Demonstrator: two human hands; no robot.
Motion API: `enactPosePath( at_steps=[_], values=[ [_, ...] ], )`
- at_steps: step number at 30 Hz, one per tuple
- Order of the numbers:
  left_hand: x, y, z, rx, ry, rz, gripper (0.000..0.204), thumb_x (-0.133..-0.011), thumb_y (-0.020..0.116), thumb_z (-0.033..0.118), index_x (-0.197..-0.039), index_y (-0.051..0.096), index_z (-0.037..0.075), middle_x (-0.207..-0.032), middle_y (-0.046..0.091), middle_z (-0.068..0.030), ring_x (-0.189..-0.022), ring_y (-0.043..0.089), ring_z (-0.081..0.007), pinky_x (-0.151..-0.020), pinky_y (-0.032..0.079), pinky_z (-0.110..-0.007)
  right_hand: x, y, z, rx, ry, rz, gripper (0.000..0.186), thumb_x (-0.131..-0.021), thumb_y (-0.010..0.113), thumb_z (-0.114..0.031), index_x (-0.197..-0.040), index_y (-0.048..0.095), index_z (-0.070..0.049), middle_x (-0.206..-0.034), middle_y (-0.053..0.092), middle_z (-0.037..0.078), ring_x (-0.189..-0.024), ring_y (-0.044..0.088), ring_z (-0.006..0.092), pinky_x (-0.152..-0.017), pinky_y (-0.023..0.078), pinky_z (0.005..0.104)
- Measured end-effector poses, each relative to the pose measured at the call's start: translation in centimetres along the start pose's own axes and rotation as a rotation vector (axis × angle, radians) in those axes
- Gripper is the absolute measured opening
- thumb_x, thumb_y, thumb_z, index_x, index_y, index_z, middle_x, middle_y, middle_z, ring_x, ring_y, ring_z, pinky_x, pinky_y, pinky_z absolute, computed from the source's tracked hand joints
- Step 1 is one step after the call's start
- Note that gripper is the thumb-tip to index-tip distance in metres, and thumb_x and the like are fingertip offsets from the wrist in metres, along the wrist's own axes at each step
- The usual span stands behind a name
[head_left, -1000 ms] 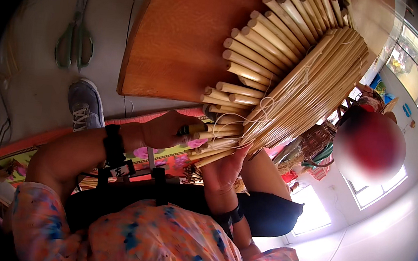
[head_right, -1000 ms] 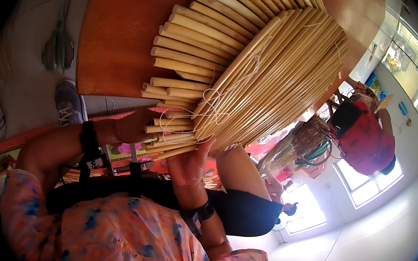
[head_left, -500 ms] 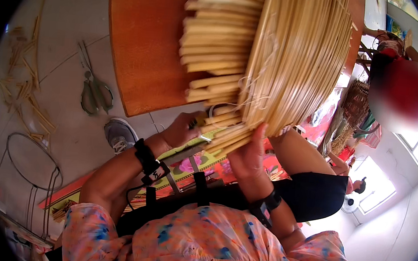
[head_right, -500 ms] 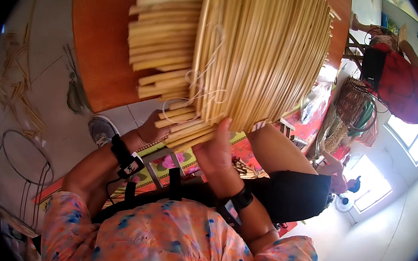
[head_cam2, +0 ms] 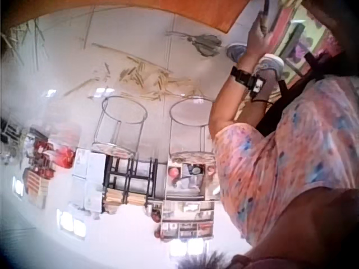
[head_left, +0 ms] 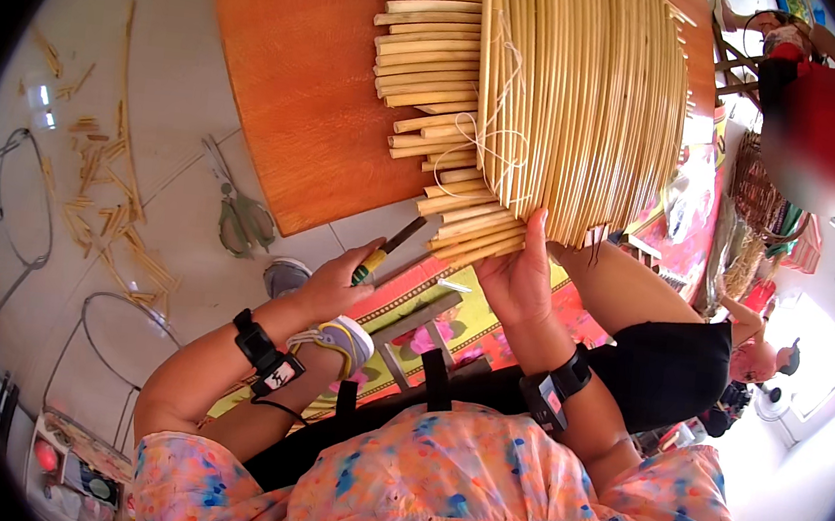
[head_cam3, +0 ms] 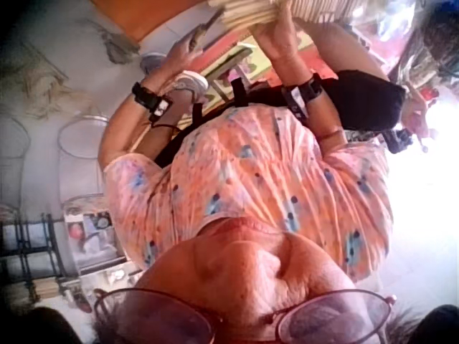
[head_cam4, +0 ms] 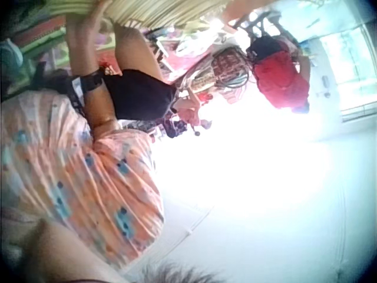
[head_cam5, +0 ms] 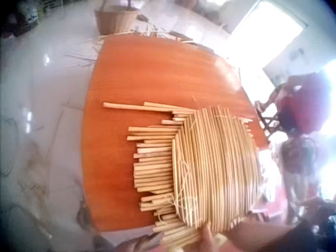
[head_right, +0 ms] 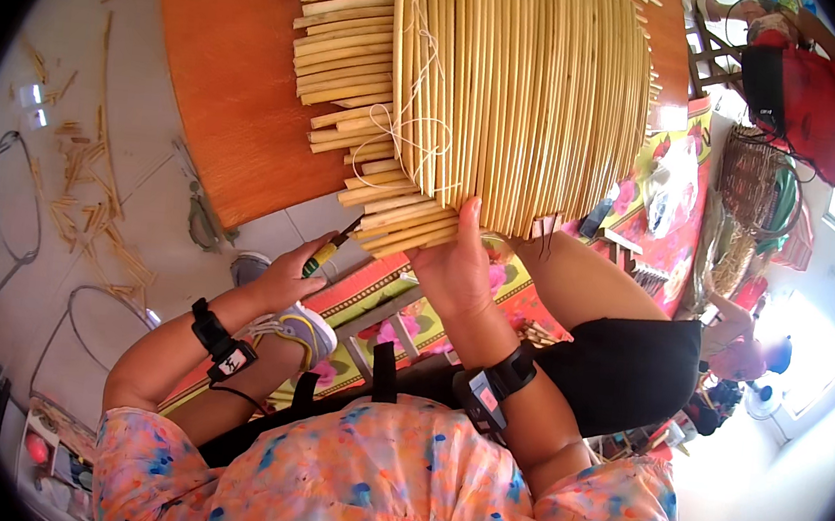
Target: The person weaves together thin wooden sticks using string to create a circular mat, using a binder clip to hold pieces in place and pliers to trim the ends.
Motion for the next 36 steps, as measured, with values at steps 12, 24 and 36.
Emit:
enactPosePath(
  at_steps=[12,24,36],
  values=[
    [6.9,-11.3,-1.0,-1.092,-0.220,0.444,0.069,-0.078,0.061,0.016,-0.140,0.031,0.019,-0.112,0.049,-0.0140,-0.104,0.051,-0.0317,-0.080,0.041,-0.046,0.5,-0.2,-0.8,-0.045,0.095,-0.031,0.051,-0.095,0.041,-0.044,-0.128,0.042,-0.006,-0.126,0.052,0.011,-0.115,0.052,0.0256,-0.101,0.039,0.0453],
    [6.0,-11.7,-3.3,-1.203,-0.564,0.552,0.071,-0.077,0.059,0.012,-0.141,0.028,0.020,-0.133,0.037,-0.0124,-0.122,0.039,-0.0281,-0.093,0.036,-0.056,3.7,-5.2,0.4,0.003,0.165,0.314,0.032,-0.092,0.045,-0.019,-0.119,0.044,-0.002,-0.116,0.056,0.012,-0.105,0.058,0.0279,-0.086,0.048,0.0406],
    [4.2,-3.6,8.8,-1.056,-0.025,0.148,0.034,-0.082,0.054,0.014,-0.114,0.057,0.005,-0.110,0.055,-0.0193,-0.100,0.055,-0.0374,-0.090,0.044,-0.039,-4.8,-8.0,2.2,0.550,-0.346,0.289,0.041,-0.084,0.055,-0.005,-0.124,0.046,-0.008,-0.118,0.056,0.007,-0.096,0.059,0.0152,-0.075,0.044,0.0300]
  ],
)
Point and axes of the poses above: each hand's wrist, its own x-axis away from the middle knuckle, its own y-axis out of the palm, z = x × y, the point moved 3 cm from there along -x, towards the middle knuckle
